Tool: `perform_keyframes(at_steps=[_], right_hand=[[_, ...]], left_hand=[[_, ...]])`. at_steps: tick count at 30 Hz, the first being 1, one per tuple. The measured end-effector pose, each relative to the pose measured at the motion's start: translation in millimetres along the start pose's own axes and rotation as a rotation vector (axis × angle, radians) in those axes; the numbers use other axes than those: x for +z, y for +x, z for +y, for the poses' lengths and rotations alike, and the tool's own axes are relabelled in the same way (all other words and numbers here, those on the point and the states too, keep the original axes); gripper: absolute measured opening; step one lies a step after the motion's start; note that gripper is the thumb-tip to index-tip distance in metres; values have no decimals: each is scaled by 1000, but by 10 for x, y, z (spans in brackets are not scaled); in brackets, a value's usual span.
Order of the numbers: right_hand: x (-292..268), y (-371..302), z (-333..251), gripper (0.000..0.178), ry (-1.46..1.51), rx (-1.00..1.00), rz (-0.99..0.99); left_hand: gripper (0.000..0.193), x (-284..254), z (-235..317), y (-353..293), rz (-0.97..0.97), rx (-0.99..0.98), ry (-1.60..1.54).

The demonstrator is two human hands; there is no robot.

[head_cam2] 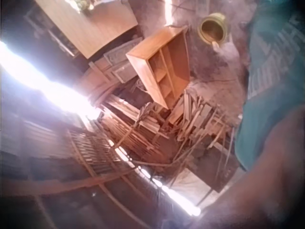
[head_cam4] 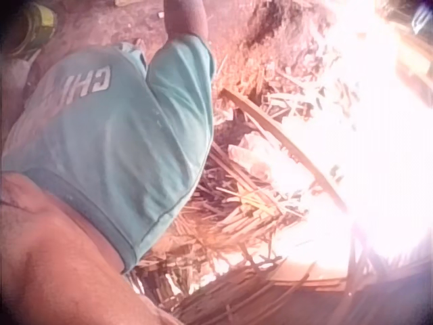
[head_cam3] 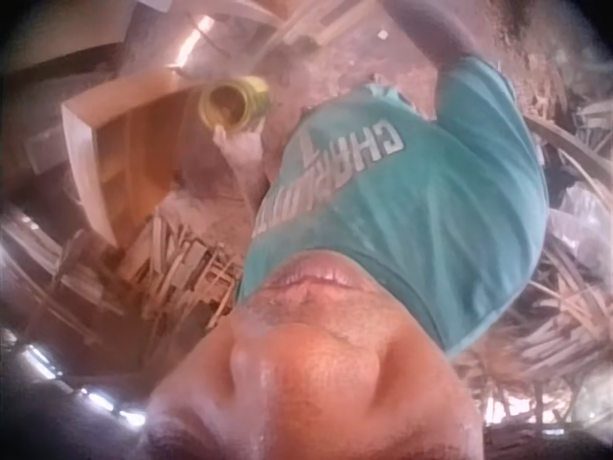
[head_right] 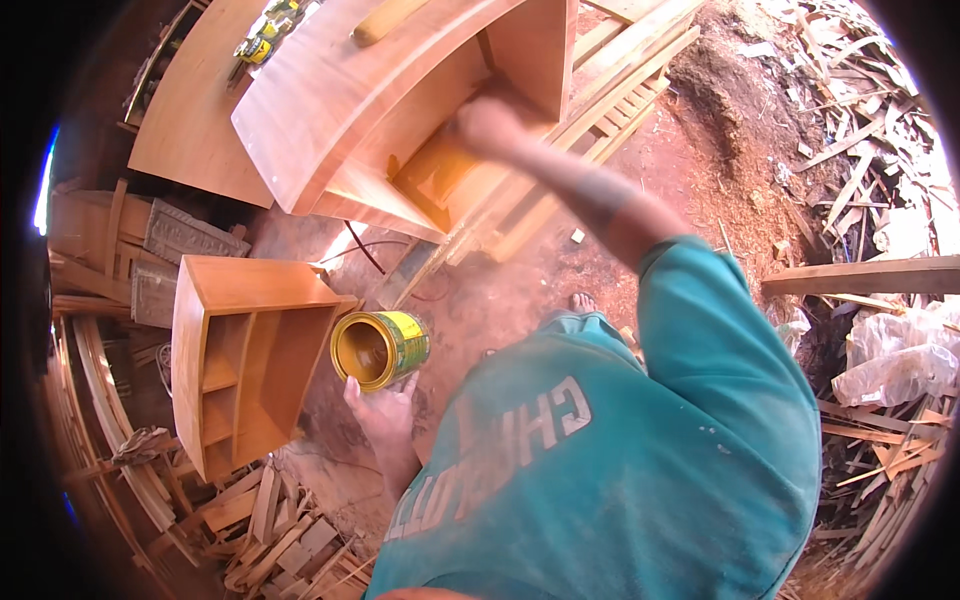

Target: The person applies a liquid stain to the interior and exterior surfaces of wooden furniture units using a brush and a container of stain.

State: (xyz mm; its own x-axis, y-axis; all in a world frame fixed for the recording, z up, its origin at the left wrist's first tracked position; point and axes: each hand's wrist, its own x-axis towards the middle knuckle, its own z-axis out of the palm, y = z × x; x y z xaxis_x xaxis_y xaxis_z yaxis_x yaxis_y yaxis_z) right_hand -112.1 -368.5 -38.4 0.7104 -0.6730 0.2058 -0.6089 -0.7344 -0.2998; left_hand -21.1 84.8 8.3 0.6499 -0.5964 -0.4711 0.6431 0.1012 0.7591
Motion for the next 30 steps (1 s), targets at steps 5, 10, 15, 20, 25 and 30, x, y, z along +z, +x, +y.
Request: perform_keyframes(at_steps=[5, 10, 15, 20, 25, 30], right_hand=[[196, -129, -289, 36, 684, 15, 76], [-238, -32, 445, 22, 16, 91, 194], [-215, -841, -767, 27, 746, -155, -109], [-149, -708, 567, 29, 312, 109, 100], [-134, -1049, -546, 30, 705, 32, 6], [-486, -671, 648, 27, 207, 156, 2]], left_hand=[[81, 48, -2, -14, -20, -11, -10], [82, -8, 6, -12, -12, 3, -36], [83, -82, 29, -7, -20, 8, -16], [77, -88, 17, 89, -25, -19, -72], [77, -21, 43, 52, -15, -23, -24], [84, 22, 34, 121, -84, -31, 81]])
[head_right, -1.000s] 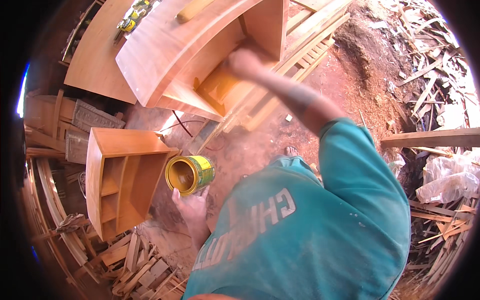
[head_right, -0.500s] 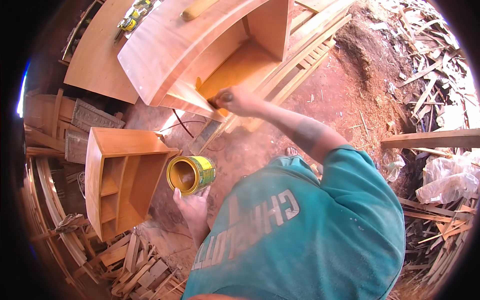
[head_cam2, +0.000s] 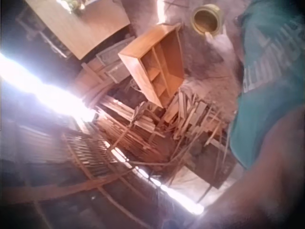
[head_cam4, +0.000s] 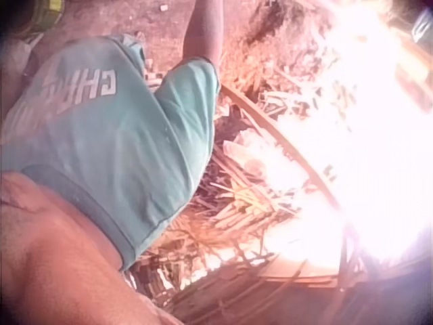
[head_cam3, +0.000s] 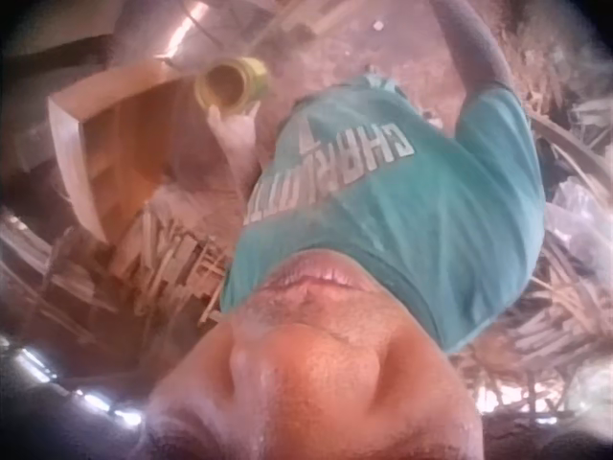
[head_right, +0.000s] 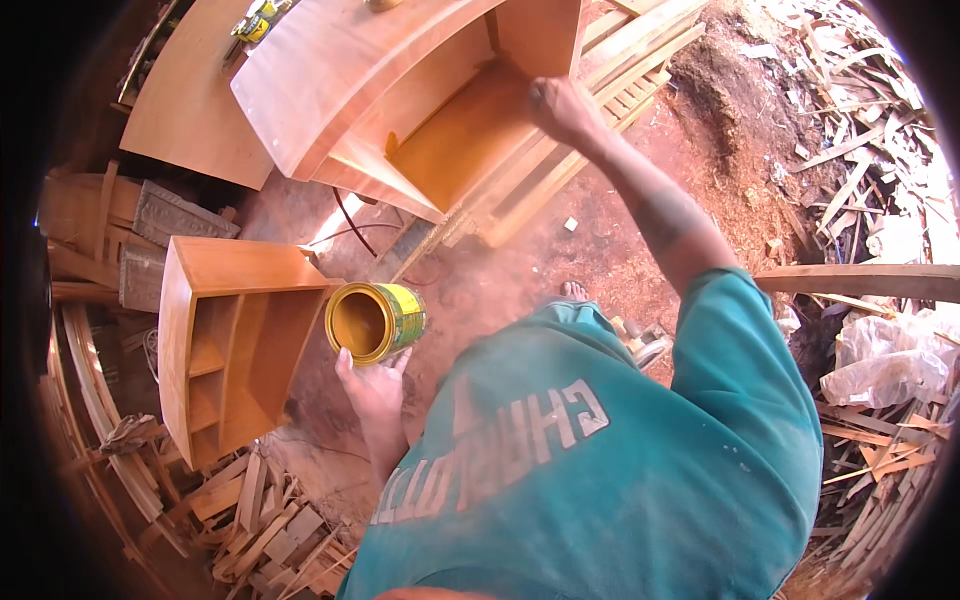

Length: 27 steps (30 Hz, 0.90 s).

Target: The person applies a liquid stain to the interior and exterior surfaces of wooden furniture units using a brush and a container of stain.

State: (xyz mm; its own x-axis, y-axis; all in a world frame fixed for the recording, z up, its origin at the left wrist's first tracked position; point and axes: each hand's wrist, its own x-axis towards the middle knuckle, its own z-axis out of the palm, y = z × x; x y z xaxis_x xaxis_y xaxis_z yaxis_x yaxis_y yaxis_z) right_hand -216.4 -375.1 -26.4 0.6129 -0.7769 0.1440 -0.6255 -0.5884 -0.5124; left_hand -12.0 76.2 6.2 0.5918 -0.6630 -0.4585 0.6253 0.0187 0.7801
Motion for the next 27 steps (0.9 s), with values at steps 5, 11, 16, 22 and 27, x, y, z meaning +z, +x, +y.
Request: perform_keyframes(at_steps=[5, 11, 16, 22, 27], right_hand=[[613, -88, -896, 31, -81, -227, -170], [105, 68, -410, 27, 252, 41, -95], [124, 32, -618, 40, -199, -219, 3], [338, -165, -961, 25, 427, -19, -236], [-233, 102, -299, 25, -74, 76, -26]], left_hand=[[83, 9, -32, 11, 38, -2, -28], [80, 1, -93, -38, 14, 4, -70], [77, 44, -145, -7, 6, 6, -89], [77, 19, -162, -15, 20, -20, -50], [77, 80, -138, 12, -27, -19, -44]])
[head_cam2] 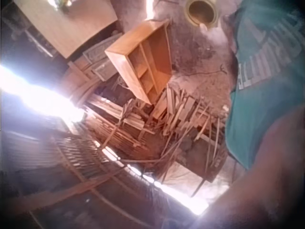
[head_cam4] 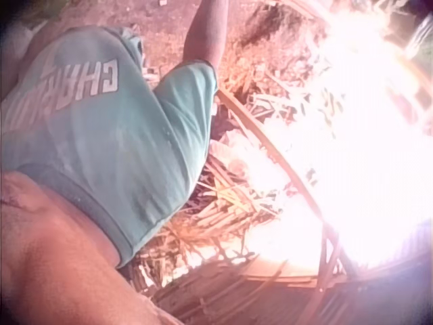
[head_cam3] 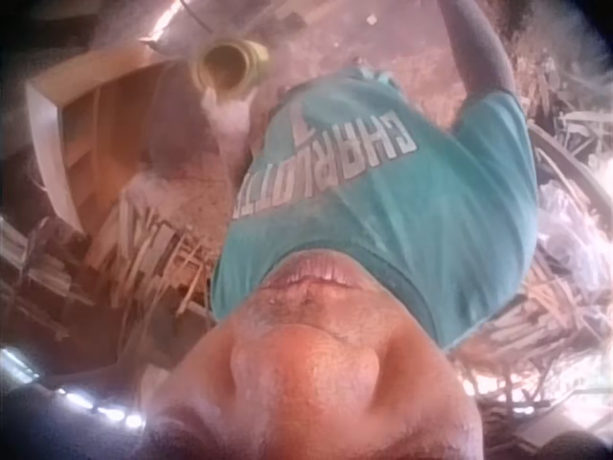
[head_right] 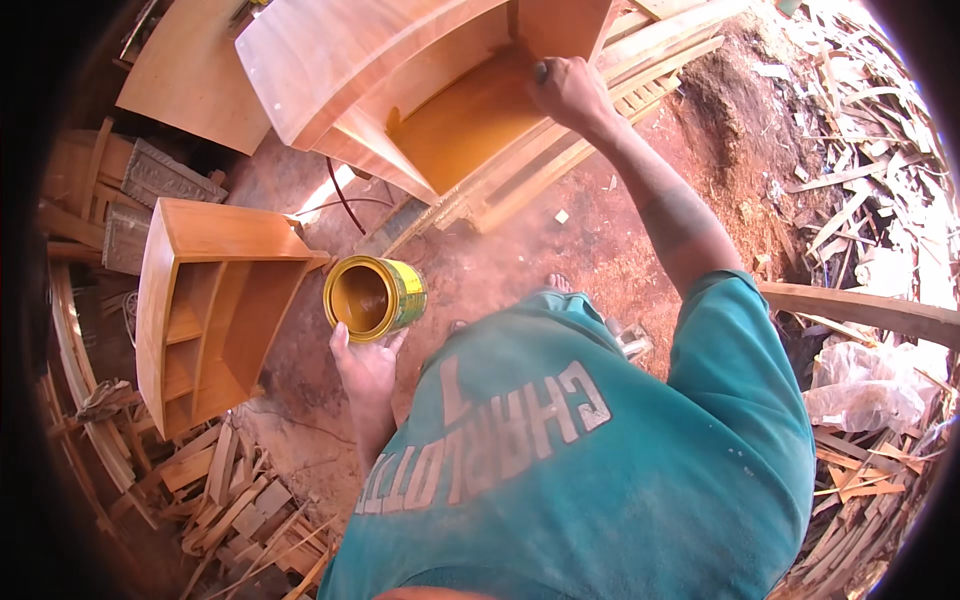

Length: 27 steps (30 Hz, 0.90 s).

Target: The person applies a liquid stain to the interior and exterior surfaces of wooden furniture units using a brush and a container of stain.

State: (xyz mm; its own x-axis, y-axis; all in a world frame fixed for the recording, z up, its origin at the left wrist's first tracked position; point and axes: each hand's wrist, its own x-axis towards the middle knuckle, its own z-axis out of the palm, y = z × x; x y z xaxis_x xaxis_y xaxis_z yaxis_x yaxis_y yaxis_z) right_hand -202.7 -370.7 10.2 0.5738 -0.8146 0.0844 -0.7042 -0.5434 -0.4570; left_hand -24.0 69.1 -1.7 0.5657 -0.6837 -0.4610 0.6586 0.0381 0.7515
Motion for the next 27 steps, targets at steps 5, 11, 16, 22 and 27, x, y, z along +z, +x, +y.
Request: perform_keyframes(at_steps=[5, 11, 16, 22, 27], right_hand=[[364, -585, -764, 27, 579, -23, -213], [12, -372, 163, 23, 347, 25, 101], [-153, -591, 10, 22, 391, -154, 324], [-82, -1114, -310, 27, 1264, 54, 134], [-712, -1547, -534, 17, 1253, -143, 11]], left_hand=[[77, -33, -5, 24, 19, -53, -3], [74, 103, -18, 114, -83, -54, 13], [69, 260, -115, 202, -140, -65, 55], [65, 502, -126, 269, -201, -95, 89], [60, 630, -170, 333, -211, -108, 127]])
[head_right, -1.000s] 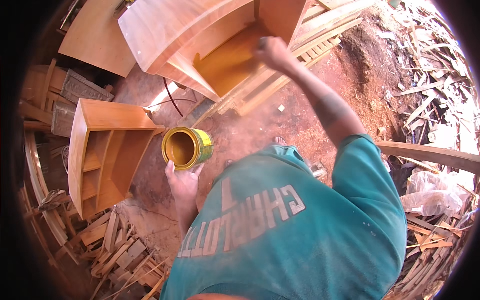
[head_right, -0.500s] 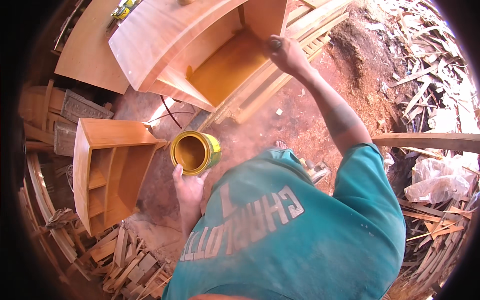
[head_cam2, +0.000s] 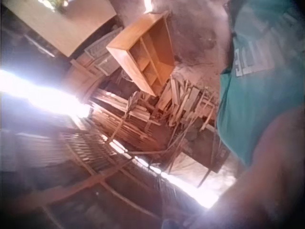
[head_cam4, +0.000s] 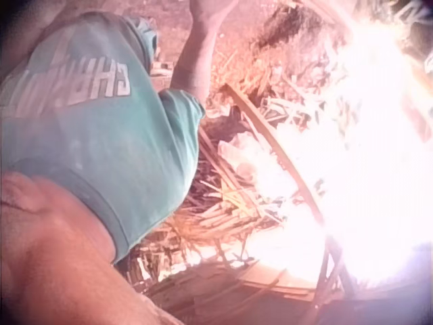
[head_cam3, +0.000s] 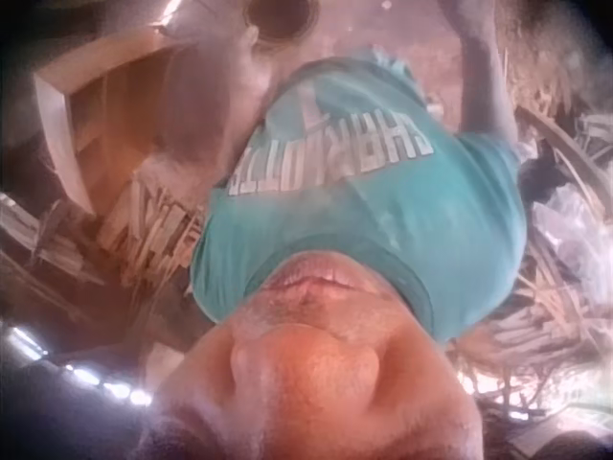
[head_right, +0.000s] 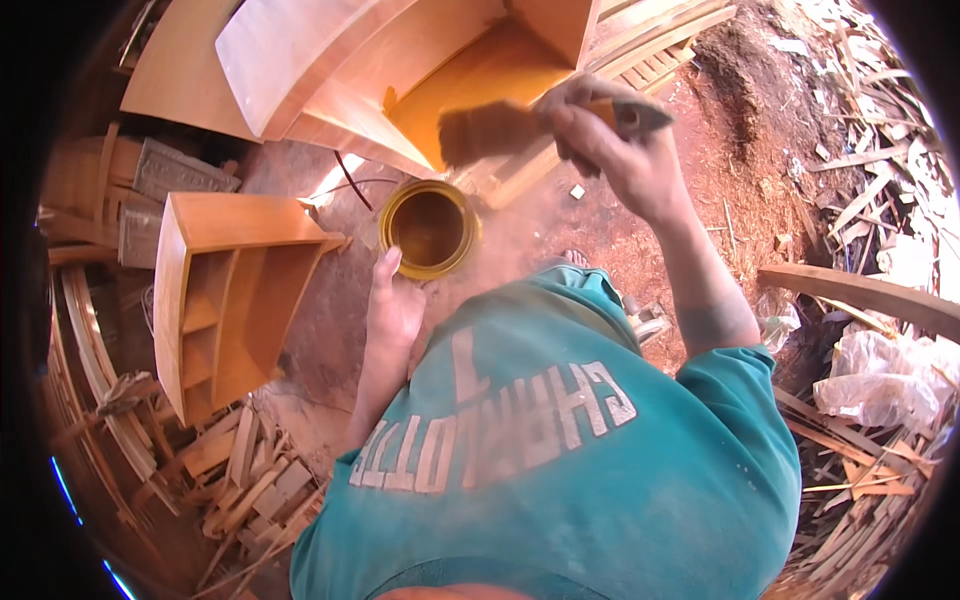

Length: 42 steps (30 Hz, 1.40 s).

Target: The person applies a liquid stain to the interior and exterior surfaces of wooden furniture units using a brush and a container of stain.

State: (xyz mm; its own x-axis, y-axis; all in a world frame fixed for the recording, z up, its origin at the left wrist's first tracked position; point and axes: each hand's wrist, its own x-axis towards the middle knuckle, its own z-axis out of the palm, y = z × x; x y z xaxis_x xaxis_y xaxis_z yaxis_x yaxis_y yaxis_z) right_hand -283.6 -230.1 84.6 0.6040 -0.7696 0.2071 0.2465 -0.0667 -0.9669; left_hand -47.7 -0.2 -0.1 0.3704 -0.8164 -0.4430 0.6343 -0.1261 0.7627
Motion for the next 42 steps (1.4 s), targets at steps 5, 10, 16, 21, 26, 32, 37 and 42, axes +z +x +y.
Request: perform_keyframes(at_steps=[5, 10, 16, 21, 26, 32, 37, 42], right_hand=[[218, -105, -291, 12, -401, -228, -386], [486, 6, -190, 8, -702, -76, -442], [224, 29, -415, 19, -516, -34, -303], [55, -71, -431, 23, -401, 285, -155], [-87, -156, -326, 26, -243, 283, -81], [-300, -164, 63, 28, 38, 282, -26], [-159, 102, 464, 34, 642, 109, 228], [42, 1086, 921, 37, 886, -274, 341]], left_hand=[[59, 257, 7, 72, 15, -117, 50], [60, 566, -27, 82, 11, -80, 110], [65, 530, -153, 101, 5, -38, 80], [67, 454, -215, 84, 0, -13, 56], [63, 542, -125, -31, -48, -55, -33], [56, 308, -213, -15, 1, -34, -94], [65, 187, 79, -257, 54, -151, -114], [83, 256, 317, -503, 89, -170, 83]])
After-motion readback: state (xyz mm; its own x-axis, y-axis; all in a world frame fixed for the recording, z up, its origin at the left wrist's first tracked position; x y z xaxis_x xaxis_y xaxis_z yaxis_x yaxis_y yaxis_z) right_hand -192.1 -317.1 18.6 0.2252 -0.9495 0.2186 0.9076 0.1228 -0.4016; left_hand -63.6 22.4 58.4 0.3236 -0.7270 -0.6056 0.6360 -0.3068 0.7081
